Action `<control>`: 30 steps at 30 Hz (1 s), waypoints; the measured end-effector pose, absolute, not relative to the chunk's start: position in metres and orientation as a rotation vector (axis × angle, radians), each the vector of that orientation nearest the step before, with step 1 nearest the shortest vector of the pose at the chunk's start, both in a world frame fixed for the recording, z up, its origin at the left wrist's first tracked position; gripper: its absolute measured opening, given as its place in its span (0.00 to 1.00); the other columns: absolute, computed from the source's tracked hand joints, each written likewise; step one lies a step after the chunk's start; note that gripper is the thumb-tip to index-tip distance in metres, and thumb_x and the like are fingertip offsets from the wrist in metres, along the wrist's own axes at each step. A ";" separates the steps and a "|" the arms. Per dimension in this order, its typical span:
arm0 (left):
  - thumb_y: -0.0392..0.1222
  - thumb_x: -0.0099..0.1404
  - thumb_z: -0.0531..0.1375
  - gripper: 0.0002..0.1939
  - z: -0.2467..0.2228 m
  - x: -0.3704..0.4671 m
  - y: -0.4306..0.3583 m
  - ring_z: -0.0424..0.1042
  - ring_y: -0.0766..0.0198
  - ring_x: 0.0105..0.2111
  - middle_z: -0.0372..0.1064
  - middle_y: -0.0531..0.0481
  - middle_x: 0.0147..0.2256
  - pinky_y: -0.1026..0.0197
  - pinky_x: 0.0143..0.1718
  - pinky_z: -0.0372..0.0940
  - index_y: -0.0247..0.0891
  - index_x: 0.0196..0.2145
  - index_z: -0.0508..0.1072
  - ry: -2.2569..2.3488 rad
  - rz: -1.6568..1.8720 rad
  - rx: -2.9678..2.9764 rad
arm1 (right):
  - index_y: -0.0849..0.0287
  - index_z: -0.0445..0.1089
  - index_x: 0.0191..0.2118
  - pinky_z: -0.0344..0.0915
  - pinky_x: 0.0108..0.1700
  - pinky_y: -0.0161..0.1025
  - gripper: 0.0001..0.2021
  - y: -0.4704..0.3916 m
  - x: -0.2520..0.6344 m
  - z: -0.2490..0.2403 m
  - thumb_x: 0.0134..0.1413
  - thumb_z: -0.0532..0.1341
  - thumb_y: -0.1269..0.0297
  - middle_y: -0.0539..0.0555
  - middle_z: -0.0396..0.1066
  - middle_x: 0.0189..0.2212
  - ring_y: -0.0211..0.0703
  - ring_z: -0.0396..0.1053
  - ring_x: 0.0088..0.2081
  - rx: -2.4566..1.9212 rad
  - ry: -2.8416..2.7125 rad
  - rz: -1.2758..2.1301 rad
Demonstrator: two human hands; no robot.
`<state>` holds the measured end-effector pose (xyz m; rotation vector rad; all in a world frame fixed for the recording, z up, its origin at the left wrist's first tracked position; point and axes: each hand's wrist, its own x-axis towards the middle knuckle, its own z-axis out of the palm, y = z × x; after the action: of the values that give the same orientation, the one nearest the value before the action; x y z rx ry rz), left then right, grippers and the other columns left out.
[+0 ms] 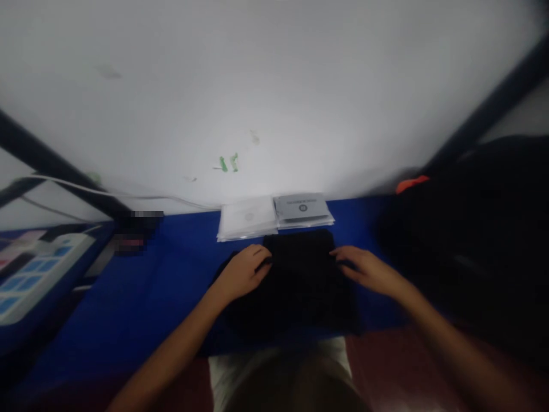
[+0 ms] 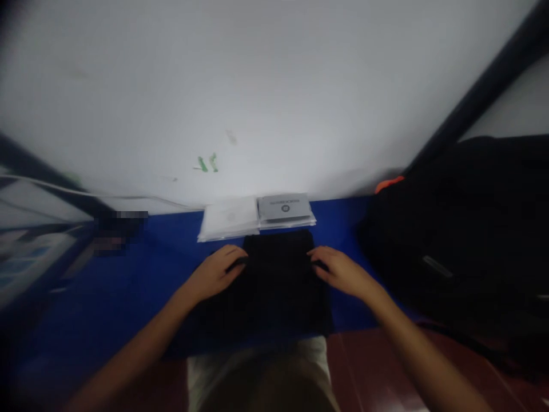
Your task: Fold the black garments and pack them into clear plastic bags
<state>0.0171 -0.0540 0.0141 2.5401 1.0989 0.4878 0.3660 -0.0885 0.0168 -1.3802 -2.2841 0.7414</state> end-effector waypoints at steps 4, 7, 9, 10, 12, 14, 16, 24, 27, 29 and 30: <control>0.46 0.72 0.49 0.13 0.004 0.027 -0.021 0.70 0.56 0.37 0.70 0.44 0.36 0.55 0.40 0.65 0.37 0.36 0.69 1.425 0.418 2.498 | 0.56 0.70 0.39 0.67 0.41 0.44 0.11 -0.044 0.363 0.010 0.61 0.54 0.57 0.56 0.74 0.34 0.49 0.72 0.36 -1.486 -2.160 0.580; 0.47 0.70 0.52 0.13 -0.002 0.033 -0.006 0.69 0.54 0.37 0.69 0.43 0.35 0.54 0.39 0.65 0.36 0.37 0.69 1.577 0.353 2.481 | 0.58 0.69 0.40 0.66 0.41 0.44 0.11 -0.016 0.356 -0.004 0.62 0.54 0.58 0.58 0.74 0.35 0.52 0.72 0.38 -1.687 -2.192 0.336; 0.48 0.69 0.54 0.13 -0.003 0.033 -0.006 0.68 0.52 0.41 0.68 0.41 0.38 0.53 0.42 0.64 0.35 0.39 0.69 1.632 0.412 2.507 | 0.59 0.68 0.43 0.66 0.41 0.44 0.10 -0.010 0.351 -0.011 0.61 0.55 0.60 0.61 0.73 0.39 0.53 0.71 0.40 -1.807 -2.216 0.222; 0.49 0.68 0.55 0.13 -0.003 0.031 -0.009 0.67 0.52 0.42 0.67 0.41 0.40 0.52 0.44 0.63 0.35 0.41 0.69 1.625 0.454 2.535 | 0.59 0.68 0.45 0.66 0.40 0.44 0.11 -0.011 0.348 -0.014 0.60 0.56 0.60 0.62 0.72 0.41 0.54 0.70 0.40 -1.841 -2.216 0.165; 0.51 0.68 0.56 0.15 -0.001 0.025 -0.018 0.66 0.52 0.43 0.67 0.42 0.41 0.52 0.46 0.63 0.36 0.42 0.69 1.533 0.504 2.599 | 0.59 0.66 0.49 0.67 0.40 0.44 0.14 -0.019 0.344 -0.014 0.60 0.56 0.60 0.64 0.69 0.44 0.56 0.69 0.44 -1.830 -2.208 0.031; 0.54 0.68 0.56 0.16 0.001 0.016 -0.028 0.67 0.54 0.42 0.67 0.44 0.40 0.53 0.45 0.63 0.37 0.40 0.70 1.358 0.461 2.628 | 0.59 0.65 0.51 0.67 0.44 0.47 0.15 -0.031 0.342 -0.011 0.61 0.55 0.60 0.64 0.68 0.45 0.57 0.66 0.47 -1.716 -2.245 -0.067; 0.55 0.67 0.57 0.16 0.003 0.009 -0.035 0.67 0.55 0.40 0.67 0.46 0.39 0.54 0.44 0.63 0.39 0.39 0.71 1.207 0.383 2.604 | 0.58 0.66 0.51 0.65 0.50 0.50 0.15 -0.043 0.341 -0.005 0.63 0.54 0.59 0.63 0.68 0.44 0.57 0.65 0.47 -1.531 -2.343 -0.022; 0.44 0.69 0.54 0.06 0.018 0.010 -0.045 0.67 0.57 0.40 0.68 0.47 0.37 0.54 0.43 0.63 0.40 0.37 0.68 1.056 0.463 2.549 | 0.57 0.72 0.42 0.62 0.51 0.54 0.11 -0.055 0.349 -0.005 0.60 0.59 0.58 0.62 0.66 0.47 0.55 0.63 0.48 -1.309 -2.520 0.375; 0.45 0.70 0.53 0.08 0.034 0.009 -0.058 0.69 0.59 0.38 0.69 0.48 0.37 0.57 0.40 0.63 0.41 0.39 0.68 1.017 0.434 2.481 | 0.57 0.71 0.36 0.62 0.52 0.52 0.07 -0.062 0.356 0.004 0.60 0.58 0.60 0.60 0.69 0.45 0.52 0.65 0.48 -1.252 -2.399 0.614; 0.48 0.70 0.54 0.09 0.046 0.006 -0.071 0.69 0.61 0.34 0.70 0.51 0.35 0.60 0.36 0.62 0.41 0.39 0.68 0.983 0.349 2.421 | 0.56 0.70 0.35 0.64 0.48 0.46 0.08 -0.072 0.361 0.015 0.59 0.60 0.57 0.57 0.72 0.40 0.48 0.68 0.43 -1.212 -2.286 0.872; 0.48 0.69 0.54 0.09 0.051 0.004 -0.077 0.69 0.63 0.31 0.70 0.52 0.33 0.61 0.34 0.61 0.41 0.39 0.69 0.957 0.302 2.397 | 0.56 0.70 0.35 0.65 0.44 0.43 0.09 -0.078 0.364 0.021 0.58 0.61 0.56 0.55 0.73 0.37 0.46 0.69 0.39 -1.203 -2.243 1.008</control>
<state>0.0042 -0.0774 0.0513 2.3972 0.9571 0.3017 0.3641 -0.0781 0.0210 -1.2031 -2.2426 1.0077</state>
